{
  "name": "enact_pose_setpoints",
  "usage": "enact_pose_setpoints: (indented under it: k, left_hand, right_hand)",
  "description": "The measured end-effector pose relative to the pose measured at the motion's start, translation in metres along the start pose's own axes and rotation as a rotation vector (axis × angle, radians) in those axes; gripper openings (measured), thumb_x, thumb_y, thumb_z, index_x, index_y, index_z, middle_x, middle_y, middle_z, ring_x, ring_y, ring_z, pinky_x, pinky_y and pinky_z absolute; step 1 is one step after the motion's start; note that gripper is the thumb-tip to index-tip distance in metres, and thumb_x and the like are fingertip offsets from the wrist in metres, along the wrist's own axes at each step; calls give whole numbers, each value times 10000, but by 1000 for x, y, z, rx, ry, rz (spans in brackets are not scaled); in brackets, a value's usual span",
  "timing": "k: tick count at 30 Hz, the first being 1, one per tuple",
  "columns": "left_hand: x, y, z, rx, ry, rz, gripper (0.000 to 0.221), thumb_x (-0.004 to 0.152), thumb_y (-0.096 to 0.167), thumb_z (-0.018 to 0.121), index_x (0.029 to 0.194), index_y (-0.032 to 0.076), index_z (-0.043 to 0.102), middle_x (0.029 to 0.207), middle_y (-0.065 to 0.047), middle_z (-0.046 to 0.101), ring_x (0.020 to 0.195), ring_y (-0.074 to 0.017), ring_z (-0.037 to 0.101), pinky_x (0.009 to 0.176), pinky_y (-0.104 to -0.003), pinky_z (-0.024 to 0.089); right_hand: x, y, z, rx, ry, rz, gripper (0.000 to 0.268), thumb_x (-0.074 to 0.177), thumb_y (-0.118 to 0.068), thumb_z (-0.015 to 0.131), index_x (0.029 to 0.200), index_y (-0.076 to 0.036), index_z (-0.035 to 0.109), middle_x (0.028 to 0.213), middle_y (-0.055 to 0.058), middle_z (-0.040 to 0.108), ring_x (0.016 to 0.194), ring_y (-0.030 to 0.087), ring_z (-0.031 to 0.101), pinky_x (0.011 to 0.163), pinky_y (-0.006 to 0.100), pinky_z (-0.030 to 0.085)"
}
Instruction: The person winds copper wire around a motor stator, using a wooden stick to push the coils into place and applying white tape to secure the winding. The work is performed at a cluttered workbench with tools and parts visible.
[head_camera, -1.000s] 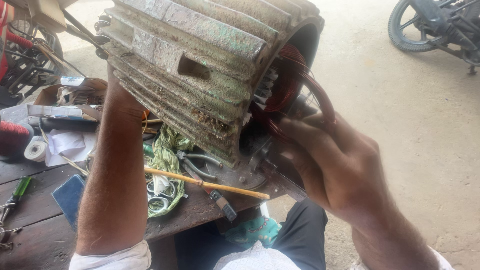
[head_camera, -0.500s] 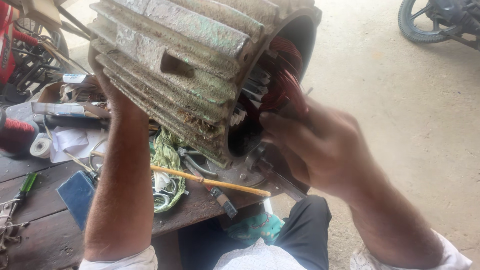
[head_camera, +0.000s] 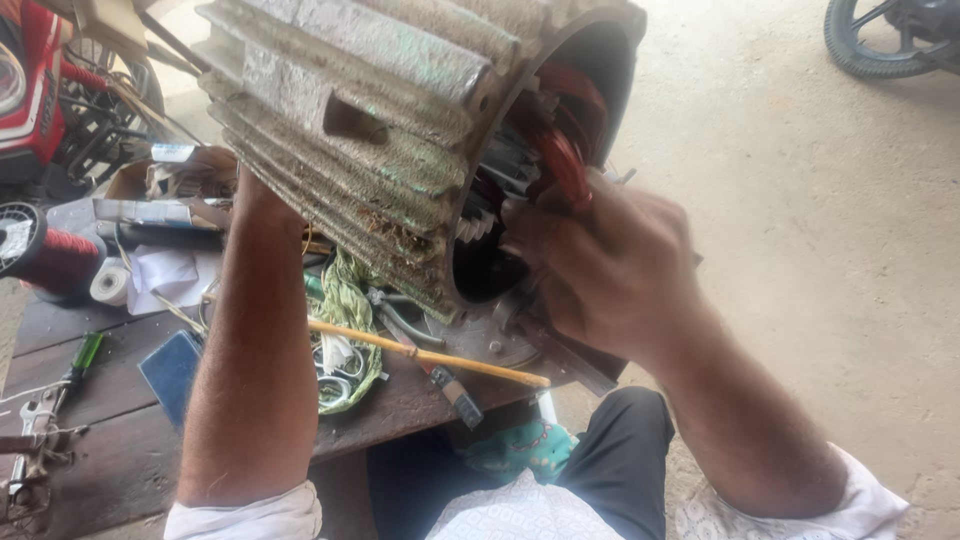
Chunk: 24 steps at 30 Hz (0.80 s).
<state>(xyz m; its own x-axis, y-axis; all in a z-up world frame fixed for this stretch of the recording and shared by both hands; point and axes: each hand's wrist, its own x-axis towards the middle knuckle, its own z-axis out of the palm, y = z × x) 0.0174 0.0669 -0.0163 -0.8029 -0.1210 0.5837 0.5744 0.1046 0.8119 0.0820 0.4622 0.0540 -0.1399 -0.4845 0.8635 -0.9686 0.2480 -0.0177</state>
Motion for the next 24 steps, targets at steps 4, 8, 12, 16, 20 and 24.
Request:
enact_pose_setpoints:
  k: [4,8,12,16,20,24]
  left_hand:
    - [5,-22,-7,-168,30,-126,533,1061,405,596,1302,-70,569,1222,-267,640,1091,-375,708,942,-524,641]
    - [-7,-46,-21,-283,72,-173,498,1071,381,567,1230,-87,624,1151,-275,675,1026,-381,738,917,-540,652]
    - [0,-80,-18,-621,292,-481,484,996,339,529,1141,-98,677,1076,-261,739,987,-378,765,870,-540,654]
    - [7,-89,-9,-280,161,-255,450,975,320,588,1146,-84,688,1095,-262,719,983,-386,724,867,-559,622]
    - [19,-70,13,-434,464,-385,475,1057,356,453,1233,-53,621,1112,-192,679,1011,-264,678,842,-480,567]
    - [18,-43,26,-470,362,-139,352,1047,150,509,1227,-142,589,1027,-221,705,895,-265,721,768,-443,613]
  right_hand:
    - [4,3,3,-40,20,-19,57,947,-81,754,981,-106,716,1248,340,638,688,134,697,490,298,540]
    - [10,-29,-22,-102,-149,111,58,1087,-141,747,1114,-93,730,1099,100,708,891,242,735,662,370,607]
    - [-29,-111,-39,-88,-84,93,296,1023,-249,777,1219,-63,657,1094,111,617,934,243,669,782,377,591]
    - [-73,-144,17,227,-200,-46,307,856,-112,811,1115,-48,659,953,94,622,838,259,633,688,416,536]
    - [-93,-136,119,281,-461,187,297,826,-151,799,1083,-49,692,984,80,650,874,281,647,759,434,528]
    - [-100,-136,178,147,-669,261,309,789,-214,828,1018,-50,701,917,103,618,808,301,624,685,451,516]
